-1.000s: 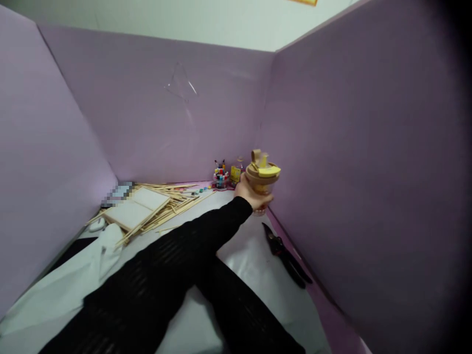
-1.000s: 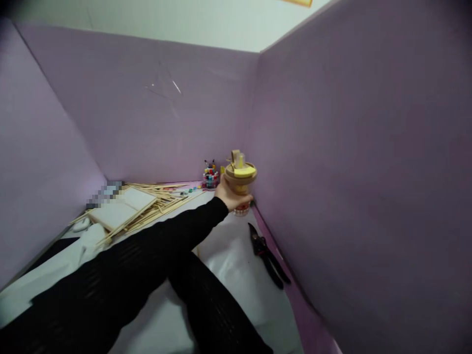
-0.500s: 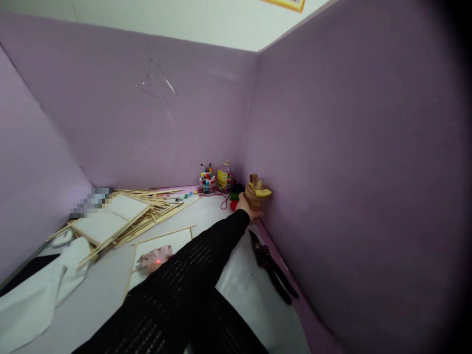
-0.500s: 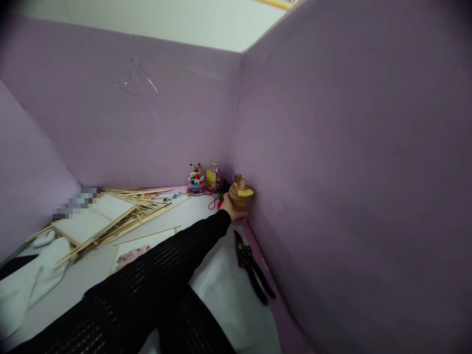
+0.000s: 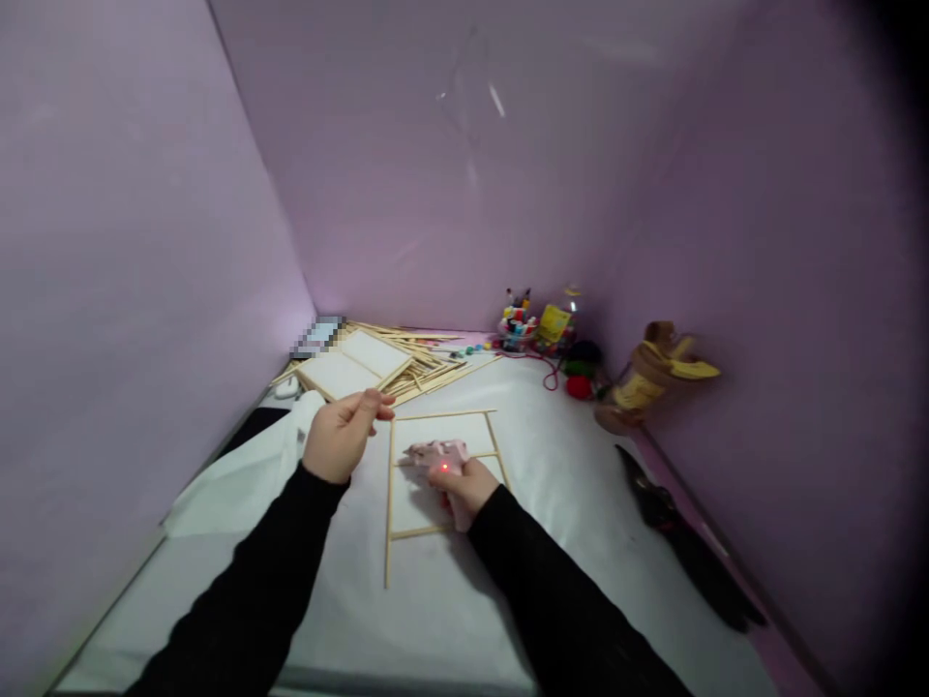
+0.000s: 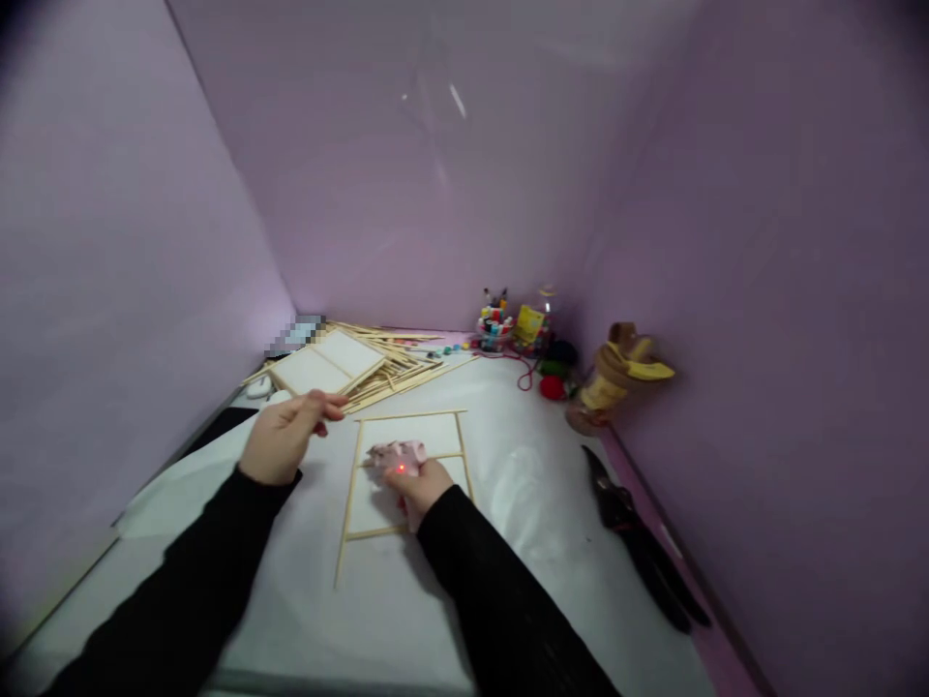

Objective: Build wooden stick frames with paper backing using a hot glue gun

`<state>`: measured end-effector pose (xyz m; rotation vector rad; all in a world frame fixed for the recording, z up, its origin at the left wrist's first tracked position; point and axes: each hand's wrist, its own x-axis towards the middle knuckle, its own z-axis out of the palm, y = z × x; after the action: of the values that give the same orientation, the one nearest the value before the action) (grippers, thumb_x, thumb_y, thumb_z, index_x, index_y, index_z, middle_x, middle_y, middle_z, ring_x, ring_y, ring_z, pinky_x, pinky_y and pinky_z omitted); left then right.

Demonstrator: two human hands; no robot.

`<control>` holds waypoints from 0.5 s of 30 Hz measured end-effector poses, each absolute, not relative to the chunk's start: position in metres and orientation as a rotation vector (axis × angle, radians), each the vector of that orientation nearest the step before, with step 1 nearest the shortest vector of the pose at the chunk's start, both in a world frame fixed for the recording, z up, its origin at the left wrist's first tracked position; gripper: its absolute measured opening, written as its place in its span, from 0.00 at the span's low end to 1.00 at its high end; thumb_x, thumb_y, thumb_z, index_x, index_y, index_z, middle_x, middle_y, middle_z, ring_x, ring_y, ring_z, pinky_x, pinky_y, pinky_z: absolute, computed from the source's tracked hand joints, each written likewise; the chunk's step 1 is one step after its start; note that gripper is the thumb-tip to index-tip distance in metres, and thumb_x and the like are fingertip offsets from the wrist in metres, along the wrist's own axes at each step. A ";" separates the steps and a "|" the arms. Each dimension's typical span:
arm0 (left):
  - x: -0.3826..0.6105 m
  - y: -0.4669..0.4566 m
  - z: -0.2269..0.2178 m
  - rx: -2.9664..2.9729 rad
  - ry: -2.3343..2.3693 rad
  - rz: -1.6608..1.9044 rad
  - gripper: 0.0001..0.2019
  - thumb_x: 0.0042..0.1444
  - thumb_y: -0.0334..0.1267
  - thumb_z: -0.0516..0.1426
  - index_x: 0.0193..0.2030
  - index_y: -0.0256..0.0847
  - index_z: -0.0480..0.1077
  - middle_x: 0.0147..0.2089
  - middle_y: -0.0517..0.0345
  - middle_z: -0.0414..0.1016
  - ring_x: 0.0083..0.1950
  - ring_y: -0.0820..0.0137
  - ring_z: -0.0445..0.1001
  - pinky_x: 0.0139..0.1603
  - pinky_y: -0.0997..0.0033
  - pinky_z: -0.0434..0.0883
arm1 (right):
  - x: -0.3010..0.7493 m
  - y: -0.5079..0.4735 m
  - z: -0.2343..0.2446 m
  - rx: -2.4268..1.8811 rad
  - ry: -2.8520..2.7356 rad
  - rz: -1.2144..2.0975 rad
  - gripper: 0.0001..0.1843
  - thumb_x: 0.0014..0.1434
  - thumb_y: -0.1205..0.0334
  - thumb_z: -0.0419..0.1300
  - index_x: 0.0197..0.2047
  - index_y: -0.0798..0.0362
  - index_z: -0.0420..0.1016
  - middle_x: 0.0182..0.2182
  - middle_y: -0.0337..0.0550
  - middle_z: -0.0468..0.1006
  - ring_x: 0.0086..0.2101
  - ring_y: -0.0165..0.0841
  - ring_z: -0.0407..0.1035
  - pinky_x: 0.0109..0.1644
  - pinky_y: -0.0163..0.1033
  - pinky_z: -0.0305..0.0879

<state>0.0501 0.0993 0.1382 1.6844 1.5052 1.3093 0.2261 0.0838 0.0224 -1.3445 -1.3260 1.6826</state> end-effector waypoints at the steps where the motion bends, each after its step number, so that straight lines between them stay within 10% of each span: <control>1: 0.037 0.106 0.114 1.650 1.619 1.238 0.16 0.56 0.47 0.53 0.31 0.37 0.75 0.27 0.55 0.76 0.27 0.69 0.72 0.26 0.72 0.70 | 0.224 0.083 0.020 -1.374 -1.295 1.677 0.12 0.57 0.58 0.58 0.40 0.57 0.72 0.24 0.38 0.71 0.21 0.27 0.64 0.26 0.35 0.65; 8: 0.016 0.129 0.020 1.990 1.702 0.990 0.08 0.51 0.32 0.54 0.33 0.40 0.75 0.32 0.55 0.77 0.32 0.67 0.74 0.39 0.66 0.72 | 0.232 0.083 0.009 -1.450 -1.331 1.631 0.18 0.46 0.49 0.63 0.31 0.56 0.75 0.15 0.38 0.68 0.17 0.30 0.61 0.21 0.35 0.56; 15: 0.017 0.125 0.002 2.175 1.569 0.765 0.15 0.55 0.28 0.50 0.42 0.42 0.76 0.40 0.50 0.76 0.42 0.64 0.75 0.46 0.64 0.72 | 0.223 0.078 0.012 -1.259 -1.501 1.548 0.27 0.50 0.51 0.62 0.50 0.57 0.74 0.45 0.51 0.77 0.48 0.43 0.69 0.55 0.46 0.60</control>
<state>0.0172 0.1251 0.0023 2.1749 1.5694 0.7649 0.2232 0.0785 0.0115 -1.2594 -1.5008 1.5485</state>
